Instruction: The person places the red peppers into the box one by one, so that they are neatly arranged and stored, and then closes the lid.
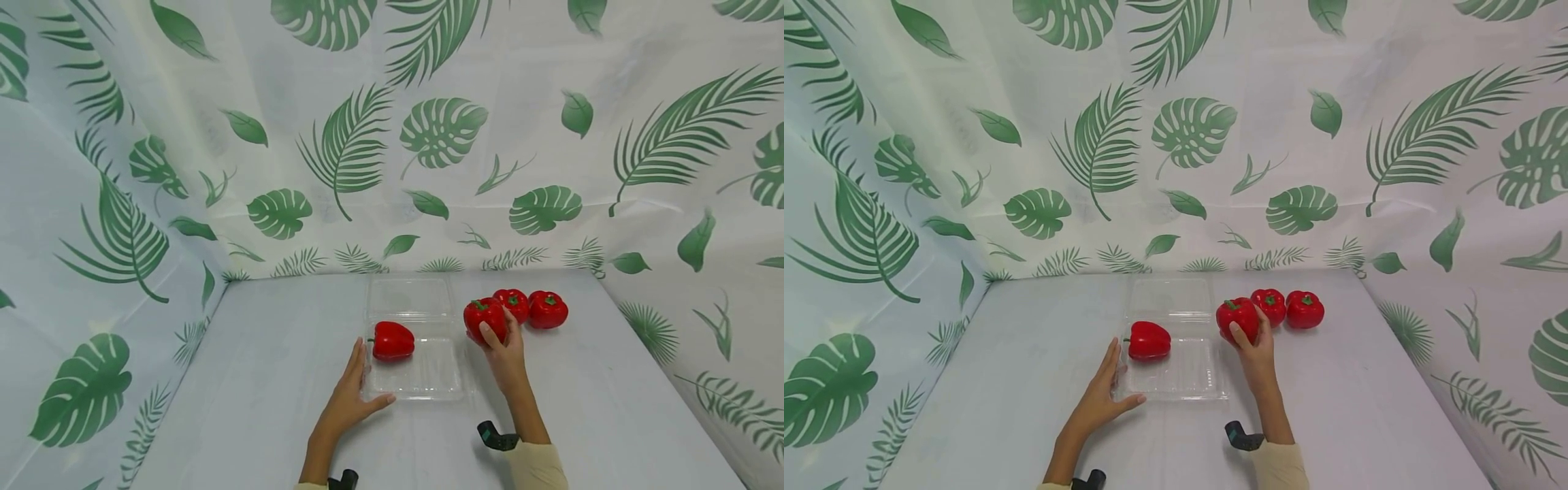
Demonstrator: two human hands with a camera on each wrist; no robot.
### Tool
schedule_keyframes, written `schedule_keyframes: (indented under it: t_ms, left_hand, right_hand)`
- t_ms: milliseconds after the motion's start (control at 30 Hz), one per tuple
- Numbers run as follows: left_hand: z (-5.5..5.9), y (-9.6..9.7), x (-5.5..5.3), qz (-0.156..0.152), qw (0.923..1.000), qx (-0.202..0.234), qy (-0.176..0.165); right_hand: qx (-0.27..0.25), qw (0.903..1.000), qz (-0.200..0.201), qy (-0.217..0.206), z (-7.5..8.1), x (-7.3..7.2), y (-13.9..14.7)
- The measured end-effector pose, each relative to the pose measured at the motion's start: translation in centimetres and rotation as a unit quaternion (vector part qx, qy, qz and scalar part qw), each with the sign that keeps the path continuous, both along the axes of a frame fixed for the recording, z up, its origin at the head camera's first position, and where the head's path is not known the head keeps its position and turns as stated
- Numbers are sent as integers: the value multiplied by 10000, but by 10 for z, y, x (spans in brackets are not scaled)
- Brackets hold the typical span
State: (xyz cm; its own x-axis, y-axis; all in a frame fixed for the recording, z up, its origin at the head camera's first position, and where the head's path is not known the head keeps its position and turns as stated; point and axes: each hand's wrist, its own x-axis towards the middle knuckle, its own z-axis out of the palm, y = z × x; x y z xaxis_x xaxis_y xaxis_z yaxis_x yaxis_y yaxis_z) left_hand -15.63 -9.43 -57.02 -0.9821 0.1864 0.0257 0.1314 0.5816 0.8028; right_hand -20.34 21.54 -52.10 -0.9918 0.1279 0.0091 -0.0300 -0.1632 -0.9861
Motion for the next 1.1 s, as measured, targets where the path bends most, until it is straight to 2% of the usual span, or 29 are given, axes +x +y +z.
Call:
schedule_keyframes:
  t_ms: [100, 167, 267, 433, 567, 833, 1100]
  left_hand:
    - [0, -1, 0, 3, 10000, -8, 25]
    - [0, -1, 0, 22, 10000, 2, 29]
    - [1, -1, -1, 42, 10000, -20, 26]
    - [1, 0, -2, 54, 9999, -82, -49]
    - [1, 0, -1, 64, 10000, -68, -22]
    - [1, 0, 0, 87, 9999, -115, -27]
    - [2, 0, 0, 66, 9999, -121, -5]
  right_hand:
    - [910, 9958, 111, -49, -1, -2, 0]
    - [1556, 9874, 260, 74, -2, -5, 0]
    - [2340, 9697, 519, 473, -3, -10, -3]
    - [3378, 9325, 746, 1034, -4, -17, -9]
    - [3700, 9172, 963, 1125, -3, -20, -11]
    - [3912, 9020, 1209, 1367, -9, -26, -15]
    - [4677, 8623, 1077, 1614, -14, -29, -16]
